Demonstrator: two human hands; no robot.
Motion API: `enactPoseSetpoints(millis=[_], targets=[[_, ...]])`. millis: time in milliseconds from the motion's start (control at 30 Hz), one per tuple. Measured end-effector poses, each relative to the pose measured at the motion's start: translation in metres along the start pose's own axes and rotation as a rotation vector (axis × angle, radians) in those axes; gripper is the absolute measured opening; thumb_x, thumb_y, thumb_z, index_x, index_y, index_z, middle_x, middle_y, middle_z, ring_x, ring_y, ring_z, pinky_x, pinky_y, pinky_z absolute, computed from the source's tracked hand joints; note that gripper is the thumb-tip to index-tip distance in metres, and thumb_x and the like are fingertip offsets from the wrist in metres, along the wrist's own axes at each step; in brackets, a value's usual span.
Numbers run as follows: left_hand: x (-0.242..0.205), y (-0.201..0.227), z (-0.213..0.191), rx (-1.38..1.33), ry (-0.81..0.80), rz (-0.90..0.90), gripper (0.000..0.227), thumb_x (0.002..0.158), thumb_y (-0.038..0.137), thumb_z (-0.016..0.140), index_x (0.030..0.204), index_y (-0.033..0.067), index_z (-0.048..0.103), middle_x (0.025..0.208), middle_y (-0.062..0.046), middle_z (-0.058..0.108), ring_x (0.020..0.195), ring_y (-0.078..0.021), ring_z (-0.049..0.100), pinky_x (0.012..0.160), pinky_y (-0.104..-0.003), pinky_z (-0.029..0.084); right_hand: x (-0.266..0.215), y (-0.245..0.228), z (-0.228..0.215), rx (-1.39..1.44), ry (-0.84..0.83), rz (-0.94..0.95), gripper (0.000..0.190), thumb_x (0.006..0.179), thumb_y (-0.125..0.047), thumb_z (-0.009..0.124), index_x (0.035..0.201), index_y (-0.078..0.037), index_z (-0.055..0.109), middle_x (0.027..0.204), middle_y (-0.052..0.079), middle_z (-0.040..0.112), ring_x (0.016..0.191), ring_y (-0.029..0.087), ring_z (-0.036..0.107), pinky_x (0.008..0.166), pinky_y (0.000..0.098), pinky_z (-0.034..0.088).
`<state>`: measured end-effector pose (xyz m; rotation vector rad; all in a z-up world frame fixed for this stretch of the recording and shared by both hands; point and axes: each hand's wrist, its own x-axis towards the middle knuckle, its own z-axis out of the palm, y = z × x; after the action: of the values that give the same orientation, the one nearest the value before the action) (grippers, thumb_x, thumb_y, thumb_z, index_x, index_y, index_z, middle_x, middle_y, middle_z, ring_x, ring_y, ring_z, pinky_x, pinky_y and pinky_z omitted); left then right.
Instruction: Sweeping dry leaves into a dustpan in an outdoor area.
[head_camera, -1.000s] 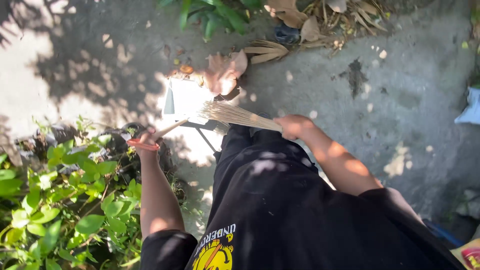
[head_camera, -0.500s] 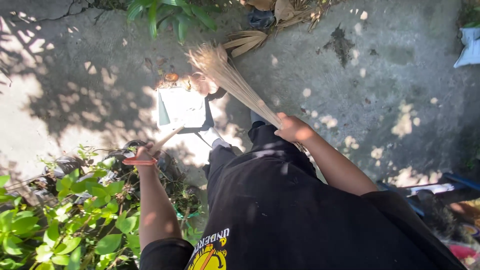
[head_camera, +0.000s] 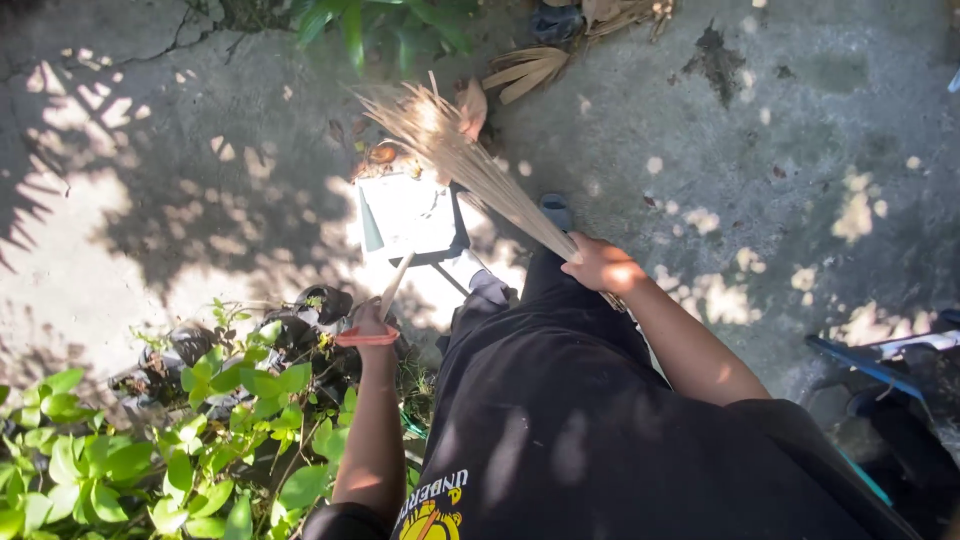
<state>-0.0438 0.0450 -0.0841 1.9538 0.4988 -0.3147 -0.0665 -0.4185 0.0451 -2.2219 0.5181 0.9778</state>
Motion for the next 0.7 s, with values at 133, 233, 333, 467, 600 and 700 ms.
enactPoseSetpoints(millis=[133,233,333,467,600,700], targets=[[-0.005,0.026,0.01,-0.024,0.033,-0.085,0.03,0.099,0.014,0.051,0.115,-0.0001,0.071,0.106,-0.012,0.067,0.082,-0.0149,0.059,0.07,-0.028,0.05,0.006,-0.019,-0.01,-0.061,-0.023,-0.009,0.073,0.085,-0.034,0.074,0.148,-0.013,0.045,0.129,0.022,0.066,0.12,0.04,0.063,0.099,0.0474,0.051],[0.0,0.03,0.024,-0.37,0.067,-0.393,0.03,0.096,0.017,0.054,0.113,-0.0002,0.071,0.089,-0.009,0.066,0.069,-0.0151,0.056,0.063,-0.03,0.048,0.016,-0.041,-0.031,-0.103,-0.047,-0.008,0.071,0.086,-0.033,0.072,0.15,-0.016,0.046,0.124,0.021,0.069,0.117,0.04,0.066,0.097,0.0481,0.053],[-0.001,0.038,0.027,-0.403,0.091,-0.272,0.029,0.093,0.018,0.056,0.11,-0.0008,0.071,0.087,-0.007,0.066,0.07,-0.0127,0.058,0.063,-0.029,0.048,0.035,-0.068,-0.052,-0.21,-0.068,0.03,0.069,0.088,-0.034,0.07,0.15,-0.017,0.046,0.122,0.02,0.07,0.113,0.04,0.068,0.094,0.0501,0.053],[0.007,0.037,0.031,-0.362,0.122,-0.307,0.03,0.091,0.017,0.056,0.112,0.002,0.072,0.084,-0.005,0.062,0.07,-0.0117,0.057,0.064,-0.028,0.047,0.073,-0.082,-0.079,-0.37,-0.046,0.035,0.063,0.088,-0.034,0.072,0.144,-0.017,0.049,0.121,0.021,0.069,0.113,0.041,0.066,0.093,0.0516,0.052],[0.001,0.058,0.034,-0.404,0.155,-0.354,0.032,0.089,0.015,0.054,0.112,0.0035,0.072,0.086,-0.007,0.064,0.071,-0.0128,0.057,0.066,-0.03,0.047,0.125,-0.099,-0.113,-0.48,-0.076,-0.023,0.056,0.085,-0.033,0.076,0.135,-0.016,0.056,0.12,0.019,0.07,0.114,0.04,0.065,0.093,0.0514,0.052],[0.003,0.015,0.044,-0.041,0.23,0.03,0.021,0.094,0.016,0.055,0.104,0.0046,0.069,0.099,-0.009,0.067,0.085,-0.0133,0.061,0.076,-0.03,0.049,0.172,-0.107,-0.125,-0.556,-0.108,-0.097,0.053,0.084,-0.031,0.077,0.131,-0.014,0.058,0.118,0.019,0.07,0.112,0.041,0.065,0.092,0.0518,0.052]])
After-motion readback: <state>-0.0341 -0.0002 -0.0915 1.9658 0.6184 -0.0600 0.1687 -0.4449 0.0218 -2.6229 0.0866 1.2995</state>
